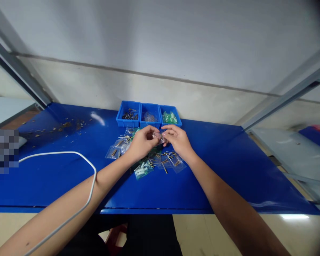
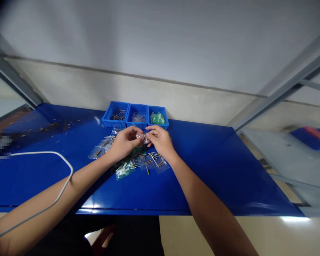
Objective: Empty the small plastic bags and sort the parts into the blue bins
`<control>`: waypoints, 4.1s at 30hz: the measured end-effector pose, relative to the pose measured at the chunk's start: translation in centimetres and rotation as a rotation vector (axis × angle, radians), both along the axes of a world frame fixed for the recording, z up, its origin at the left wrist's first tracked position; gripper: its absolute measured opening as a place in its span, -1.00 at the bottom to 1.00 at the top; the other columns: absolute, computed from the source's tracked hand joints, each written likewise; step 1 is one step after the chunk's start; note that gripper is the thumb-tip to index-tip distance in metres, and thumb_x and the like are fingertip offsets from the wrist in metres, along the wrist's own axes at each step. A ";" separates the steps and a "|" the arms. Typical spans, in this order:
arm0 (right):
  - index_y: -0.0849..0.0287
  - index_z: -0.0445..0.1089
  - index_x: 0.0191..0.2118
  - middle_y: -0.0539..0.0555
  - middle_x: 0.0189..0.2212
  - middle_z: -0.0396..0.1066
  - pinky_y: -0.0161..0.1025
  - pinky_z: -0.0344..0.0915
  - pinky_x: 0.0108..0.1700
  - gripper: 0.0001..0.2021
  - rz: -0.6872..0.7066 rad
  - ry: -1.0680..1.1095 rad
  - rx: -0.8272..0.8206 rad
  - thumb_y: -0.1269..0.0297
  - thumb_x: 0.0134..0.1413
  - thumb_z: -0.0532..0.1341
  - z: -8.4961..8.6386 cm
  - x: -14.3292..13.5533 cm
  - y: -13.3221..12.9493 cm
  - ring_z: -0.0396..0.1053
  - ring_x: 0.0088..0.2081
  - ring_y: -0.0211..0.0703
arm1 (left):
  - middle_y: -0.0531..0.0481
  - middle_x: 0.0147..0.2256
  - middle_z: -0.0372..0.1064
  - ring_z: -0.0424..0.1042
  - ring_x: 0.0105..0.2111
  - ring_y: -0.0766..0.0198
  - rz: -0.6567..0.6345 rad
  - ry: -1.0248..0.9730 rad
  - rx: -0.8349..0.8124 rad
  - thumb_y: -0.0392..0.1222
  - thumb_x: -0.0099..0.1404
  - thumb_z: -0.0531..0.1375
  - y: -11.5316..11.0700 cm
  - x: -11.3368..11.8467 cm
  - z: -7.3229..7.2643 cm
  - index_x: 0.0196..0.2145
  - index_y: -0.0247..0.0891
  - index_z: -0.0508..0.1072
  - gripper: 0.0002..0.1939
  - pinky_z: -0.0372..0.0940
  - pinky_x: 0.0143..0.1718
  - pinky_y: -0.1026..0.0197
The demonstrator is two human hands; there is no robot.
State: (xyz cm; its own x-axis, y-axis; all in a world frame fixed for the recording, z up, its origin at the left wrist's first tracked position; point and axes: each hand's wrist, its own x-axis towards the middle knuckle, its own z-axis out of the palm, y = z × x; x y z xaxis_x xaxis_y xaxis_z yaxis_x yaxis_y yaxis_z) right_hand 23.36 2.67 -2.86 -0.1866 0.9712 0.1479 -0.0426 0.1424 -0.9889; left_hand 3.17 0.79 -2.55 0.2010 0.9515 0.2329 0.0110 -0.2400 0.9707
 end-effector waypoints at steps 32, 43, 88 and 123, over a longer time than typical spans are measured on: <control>0.05 0.56 -0.24 -0.01 -0.44 0.53 -0.20 0.52 -0.42 -0.77 -0.039 -0.090 0.074 0.09 0.11 0.54 0.2 -0.5 -0.7 0.50 -0.42 -0.12 | 0.01 -0.28 0.59 0.50 -0.34 0.26 0.026 -0.017 0.044 -0.35 0.23 0.41 0.5 0.1 -0.8 -0.12 -0.23 0.59 -0.74 0.38 -0.26 0.21; 0.06 0.53 -0.19 -0.02 -0.45 0.54 -0.23 0.47 -0.45 -0.73 -0.085 -0.092 0.028 0.08 0.10 0.52 -0.7 -0.5 -0.2 0.53 -0.43 -0.12 | 0.08 -0.25 0.55 0.58 -0.33 0.25 0.009 -0.078 0.019 -0.36 0.22 0.35 0.6 -0.2 -1.2 -0.09 -0.11 0.36 -0.64 0.52 -0.23 0.18; 0.05 0.50 -0.23 -0.09 -0.55 0.39 -0.22 0.33 -0.45 -0.75 -0.527 -0.006 0.113 0.00 0.37 0.37 1.3 0.2 -0.6 0.37 -0.53 -0.18 | -0.43 0.47 0.47 0.43 0.44 -0.41 -0.276 0.857 0.642 0.19 0.54 0.38 -1.8 -0.6 0.6 0.46 -0.20 0.56 -0.31 0.37 0.43 -0.40; 0.00 0.63 -0.04 0.05 -0.19 0.67 -0.16 0.52 -0.19 -0.72 0.028 -0.198 0.208 0.23 0.13 0.53 0.1 -1.0 -1.6 0.61 -0.16 -0.03 | -0.09 -0.14 0.62 0.58 -0.13 0.08 0.208 0.303 0.373 -0.40 0.47 0.30 0.4 -0.9 -0.4 -0.13 -0.16 0.65 -0.83 0.50 -0.01 0.04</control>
State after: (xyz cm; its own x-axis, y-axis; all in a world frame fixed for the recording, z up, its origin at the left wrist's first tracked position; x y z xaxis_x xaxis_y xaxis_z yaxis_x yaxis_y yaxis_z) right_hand 22.35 1.02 -2.75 -0.2575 0.9181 0.3013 0.1414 0.3442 -0.9282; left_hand 2.26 1.22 -2.91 0.1276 0.8420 0.5241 0.3623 -0.5315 0.7657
